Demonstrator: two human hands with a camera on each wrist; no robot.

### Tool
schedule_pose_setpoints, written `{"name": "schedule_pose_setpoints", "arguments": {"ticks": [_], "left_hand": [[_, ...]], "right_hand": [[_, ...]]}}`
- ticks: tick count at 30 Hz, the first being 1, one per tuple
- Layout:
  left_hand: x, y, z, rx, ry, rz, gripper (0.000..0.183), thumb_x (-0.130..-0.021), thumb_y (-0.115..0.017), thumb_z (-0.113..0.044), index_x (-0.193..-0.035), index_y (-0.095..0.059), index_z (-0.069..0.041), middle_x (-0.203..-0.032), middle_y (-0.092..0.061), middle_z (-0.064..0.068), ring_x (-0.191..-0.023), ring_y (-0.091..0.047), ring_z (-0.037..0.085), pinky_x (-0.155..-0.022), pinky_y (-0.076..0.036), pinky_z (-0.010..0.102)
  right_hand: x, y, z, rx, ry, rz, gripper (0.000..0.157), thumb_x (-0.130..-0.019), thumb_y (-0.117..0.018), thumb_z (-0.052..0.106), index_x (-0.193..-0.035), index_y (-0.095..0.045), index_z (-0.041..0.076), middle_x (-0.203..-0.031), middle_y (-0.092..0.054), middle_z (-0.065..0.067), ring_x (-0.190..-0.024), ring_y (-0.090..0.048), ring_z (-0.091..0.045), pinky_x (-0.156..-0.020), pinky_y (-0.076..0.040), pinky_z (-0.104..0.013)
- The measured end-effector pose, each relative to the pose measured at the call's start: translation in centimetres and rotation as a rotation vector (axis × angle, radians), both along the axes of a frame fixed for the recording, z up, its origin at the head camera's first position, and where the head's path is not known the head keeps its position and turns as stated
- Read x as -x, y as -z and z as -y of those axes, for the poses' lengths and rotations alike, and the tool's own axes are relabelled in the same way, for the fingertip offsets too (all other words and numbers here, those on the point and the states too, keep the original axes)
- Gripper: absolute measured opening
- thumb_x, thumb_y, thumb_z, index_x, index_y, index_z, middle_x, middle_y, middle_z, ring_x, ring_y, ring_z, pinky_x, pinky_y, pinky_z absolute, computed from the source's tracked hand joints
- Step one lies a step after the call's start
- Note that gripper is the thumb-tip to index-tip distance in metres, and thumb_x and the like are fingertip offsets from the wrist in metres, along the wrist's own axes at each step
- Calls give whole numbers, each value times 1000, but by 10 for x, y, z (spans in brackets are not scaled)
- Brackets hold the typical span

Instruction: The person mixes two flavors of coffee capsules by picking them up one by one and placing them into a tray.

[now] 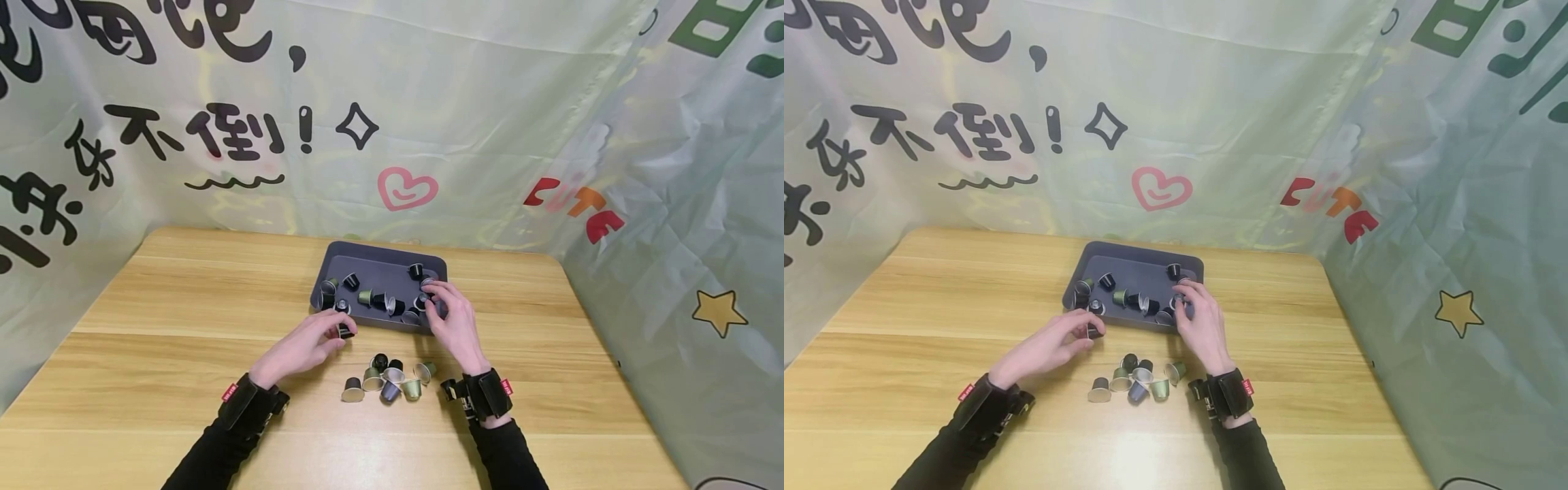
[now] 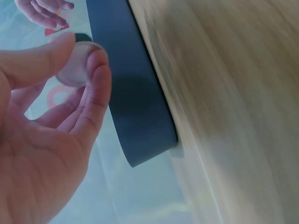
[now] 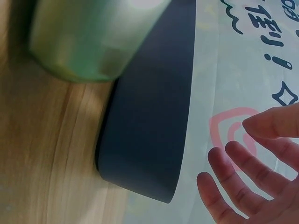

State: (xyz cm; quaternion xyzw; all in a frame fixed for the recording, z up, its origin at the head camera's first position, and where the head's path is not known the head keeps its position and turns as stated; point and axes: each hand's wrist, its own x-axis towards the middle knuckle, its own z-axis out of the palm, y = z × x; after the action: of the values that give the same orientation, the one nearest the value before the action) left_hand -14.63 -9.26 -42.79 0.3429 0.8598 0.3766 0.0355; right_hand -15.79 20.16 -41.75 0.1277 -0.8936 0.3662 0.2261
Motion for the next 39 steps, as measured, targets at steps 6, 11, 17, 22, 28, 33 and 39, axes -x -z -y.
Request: {"name": "schedule_pose_setpoints", "arguments": {"ticks": [6,11,17,22,28,33,39], "left_hand": [[2,-2,-4,-80,-59,-17,21,-94,-64,0,-111,-64,-12,-111,-67,4,-92,-59,12,-85,-56,28],[4,-3,-7,-158,-113,-22,21,-92,-65,4,-109,-64,-8,-112,-66,6,-100,-63,19,-94,-58,37],[6,-1,-8,-210,-155,-15,24,-88,-65,9,-107,-63,-5,-108,-65,9,-100,-63,21,-95,-58,39],[8,1,-8,-258,-191,-11,28,-86,-63,13,-108,-61,-4,-105,-66,11,-88,-58,16,-93,-59,37],[8,1,-8,-274,-245,-13,34,-87,-62,13,-116,-61,-3,-111,-68,15,-92,-66,21,-91,-60,41],[7,2,-9,-276,-242,2,47,-86,-60,15,-130,-58,-1,-136,-59,23,-104,-68,36,-95,-58,44],[6,2,-10,-259,-215,-22,46,-84,-63,15,-128,-60,2,-139,-56,26,-106,-68,37,-96,-57,44]], "right_hand": [[0,1,1,-7,-1,-1,23,-92,-64,1,-112,-74,5,-120,-71,-10,-94,-68,-27,-73,-53,-36],[1,2,0,-14,1,-3,22,-91,-64,0,-111,-74,4,-119,-71,-11,-93,-68,-27,-73,-53,-36],[0,2,1,-20,3,5,23,-91,-64,0,-111,-74,2,-119,-71,-11,-92,-66,-24,-72,-52,-38],[1,2,2,-18,1,5,23,-91,-64,0,-111,-74,3,-119,-72,-11,-92,-66,-24,-72,-53,-40],[1,3,2,-9,-2,15,23,-90,-64,0,-110,-74,4,-118,-72,-11,-92,-67,-24,-74,-54,-43],[1,2,2,-6,-4,17,23,-90,-64,0,-110,-74,4,-118,-72,-11,-92,-67,-25,-74,-54,-44],[0,2,3,-7,-7,18,22,-90,-65,1,-110,-74,4,-117,-72,-10,-92,-66,-25,-73,-53,-47]]}}
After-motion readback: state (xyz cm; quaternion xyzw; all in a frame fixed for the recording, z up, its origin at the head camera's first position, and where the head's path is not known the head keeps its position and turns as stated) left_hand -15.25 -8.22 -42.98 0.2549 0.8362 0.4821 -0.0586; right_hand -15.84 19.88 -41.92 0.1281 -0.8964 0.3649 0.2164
